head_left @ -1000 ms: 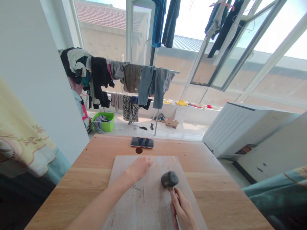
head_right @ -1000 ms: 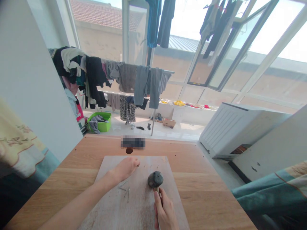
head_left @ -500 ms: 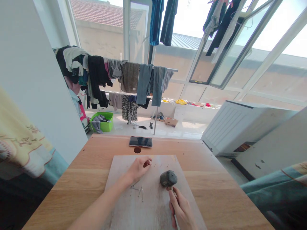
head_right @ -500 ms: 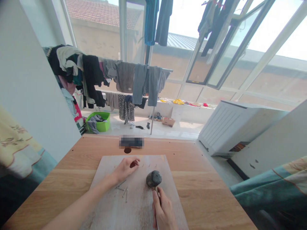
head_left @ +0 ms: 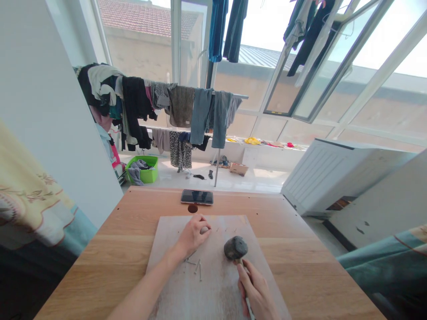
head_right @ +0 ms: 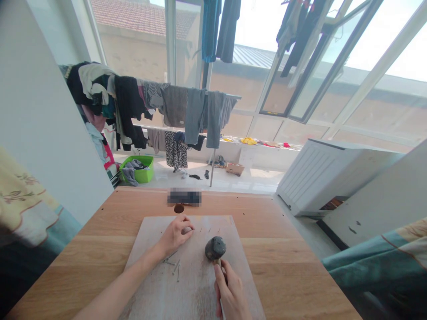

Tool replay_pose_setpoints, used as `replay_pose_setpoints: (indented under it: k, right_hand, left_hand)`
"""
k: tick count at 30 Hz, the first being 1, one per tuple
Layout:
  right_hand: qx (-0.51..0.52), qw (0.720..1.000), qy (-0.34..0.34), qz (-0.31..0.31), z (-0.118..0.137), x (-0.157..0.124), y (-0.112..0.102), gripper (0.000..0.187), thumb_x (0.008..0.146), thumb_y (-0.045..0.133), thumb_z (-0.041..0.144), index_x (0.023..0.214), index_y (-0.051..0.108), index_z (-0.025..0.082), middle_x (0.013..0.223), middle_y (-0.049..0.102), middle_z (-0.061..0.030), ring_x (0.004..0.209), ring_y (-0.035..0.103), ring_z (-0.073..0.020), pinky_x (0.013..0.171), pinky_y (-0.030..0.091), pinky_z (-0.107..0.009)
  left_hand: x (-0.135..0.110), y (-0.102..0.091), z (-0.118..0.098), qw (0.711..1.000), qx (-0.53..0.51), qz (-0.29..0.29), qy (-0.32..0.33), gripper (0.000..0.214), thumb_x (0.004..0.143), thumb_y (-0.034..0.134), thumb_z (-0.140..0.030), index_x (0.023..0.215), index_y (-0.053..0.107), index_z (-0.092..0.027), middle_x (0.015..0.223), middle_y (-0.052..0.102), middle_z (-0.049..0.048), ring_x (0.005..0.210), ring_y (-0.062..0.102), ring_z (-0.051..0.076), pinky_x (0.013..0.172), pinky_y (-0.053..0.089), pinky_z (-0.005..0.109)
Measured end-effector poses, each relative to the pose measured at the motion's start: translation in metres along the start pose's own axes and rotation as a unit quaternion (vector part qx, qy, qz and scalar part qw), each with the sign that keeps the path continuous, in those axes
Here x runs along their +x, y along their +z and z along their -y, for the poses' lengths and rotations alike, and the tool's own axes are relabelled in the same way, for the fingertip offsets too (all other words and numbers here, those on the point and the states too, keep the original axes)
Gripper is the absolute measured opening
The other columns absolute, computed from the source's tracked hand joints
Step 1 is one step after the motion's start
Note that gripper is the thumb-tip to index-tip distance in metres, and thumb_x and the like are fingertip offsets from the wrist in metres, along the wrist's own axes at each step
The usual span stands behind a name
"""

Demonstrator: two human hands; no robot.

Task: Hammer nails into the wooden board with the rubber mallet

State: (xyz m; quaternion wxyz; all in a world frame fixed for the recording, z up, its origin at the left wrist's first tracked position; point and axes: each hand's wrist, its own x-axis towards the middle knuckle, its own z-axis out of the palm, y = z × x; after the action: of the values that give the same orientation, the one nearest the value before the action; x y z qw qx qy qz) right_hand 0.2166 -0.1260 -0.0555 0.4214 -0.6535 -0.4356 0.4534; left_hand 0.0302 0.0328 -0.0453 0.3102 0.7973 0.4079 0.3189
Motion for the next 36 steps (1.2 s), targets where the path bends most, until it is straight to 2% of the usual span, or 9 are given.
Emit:
replay_pose_setpoints:
  k: [6,10,15,21,26,33,36]
  right_hand:
    - [0.023,1.0,-0.01,0.008,0.014,0.008,0.005,0.059,0.087,0.041,0.074,0.104,0.052,0.019,0.052,0.042,0.0121,0.026,0.043,-0.007,0.028,0.028,-0.017]
    - [0.022,0.999,-0.038,0.028,0.037,0.018,0.015,0.061,0.085,0.042,0.076,0.104,0.052,0.019,0.052,0.041,0.0124,0.027,0.046,-0.0077,0.028,0.028,-0.017]
    - [0.005,0.996,-0.083,0.013,0.062,0.032,0.032,0.055,0.089,0.041,0.07,0.104,0.053,0.018,0.051,0.039,0.0131,0.027,0.046,-0.0076,0.028,0.029,-0.016]
    - [-0.07,0.993,-0.092,0.006,0.057,0.041,0.045,0.048,0.094,0.036,0.061,0.107,0.054,0.018,0.048,0.04,0.0124,0.028,0.047,-0.009,0.028,0.032,-0.017]
    - [-0.087,0.991,-0.102,-0.013,0.053,0.038,0.046,0.048,0.096,0.035,0.058,0.112,0.054,0.017,0.047,0.042,0.0118,0.03,0.049,-0.0102,0.032,0.037,-0.017]
    - [-0.068,0.994,-0.081,0.003,0.056,0.04,0.046,0.049,0.094,0.036,0.062,0.106,0.055,0.018,0.045,0.036,0.0132,0.028,0.046,-0.0096,0.029,0.032,-0.017]
    - [-0.052,0.996,-0.069,0.029,0.056,0.039,0.043,0.05,0.091,0.038,0.065,0.102,0.054,0.019,0.048,0.038,0.0129,0.027,0.045,-0.0086,0.028,0.029,-0.017]
  left_hand:
    - [0.0,0.0,0.001,1.0,-0.004,-0.009,-0.003,0.01,0.082,0.064,-0.019,0.081,0.074,-0.019,0.093,0.057,0.0039,0.09,0.059,0.017,0.086,0.047,0.028]
    - [0.0,-0.002,-0.001,1.0,-0.009,-0.011,-0.012,0.01,0.081,0.065,-0.02,0.08,0.075,-0.018,0.093,0.059,0.004,0.088,0.06,0.017,0.086,0.047,0.028]
    - [0.001,0.002,0.003,1.0,-0.015,-0.021,-0.013,0.009,0.08,0.066,-0.019,0.079,0.075,-0.018,0.091,0.059,0.0039,0.085,0.059,0.016,0.084,0.048,0.028]
    - [0.002,0.004,0.007,0.999,-0.035,-0.026,0.002,0.014,0.077,0.064,-0.009,0.078,0.075,-0.019,0.089,0.06,0.003,0.083,0.06,0.014,0.079,0.047,0.024]
    - [0.002,0.003,0.005,0.999,-0.034,-0.022,-0.008,0.013,0.078,0.065,-0.012,0.077,0.076,-0.018,0.088,0.06,0.0037,0.081,0.06,0.014,0.077,0.046,0.023]
    - [0.002,0.003,0.006,1.0,-0.027,-0.012,-0.005,0.015,0.076,0.062,-0.01,0.077,0.075,-0.018,0.088,0.06,0.0037,0.082,0.059,0.015,0.076,0.046,0.023]
    - [0.002,0.003,0.007,1.0,-0.026,-0.007,0.009,0.019,0.075,0.059,-0.008,0.077,0.075,-0.018,0.086,0.059,0.003,0.08,0.058,0.014,0.075,0.045,0.023]
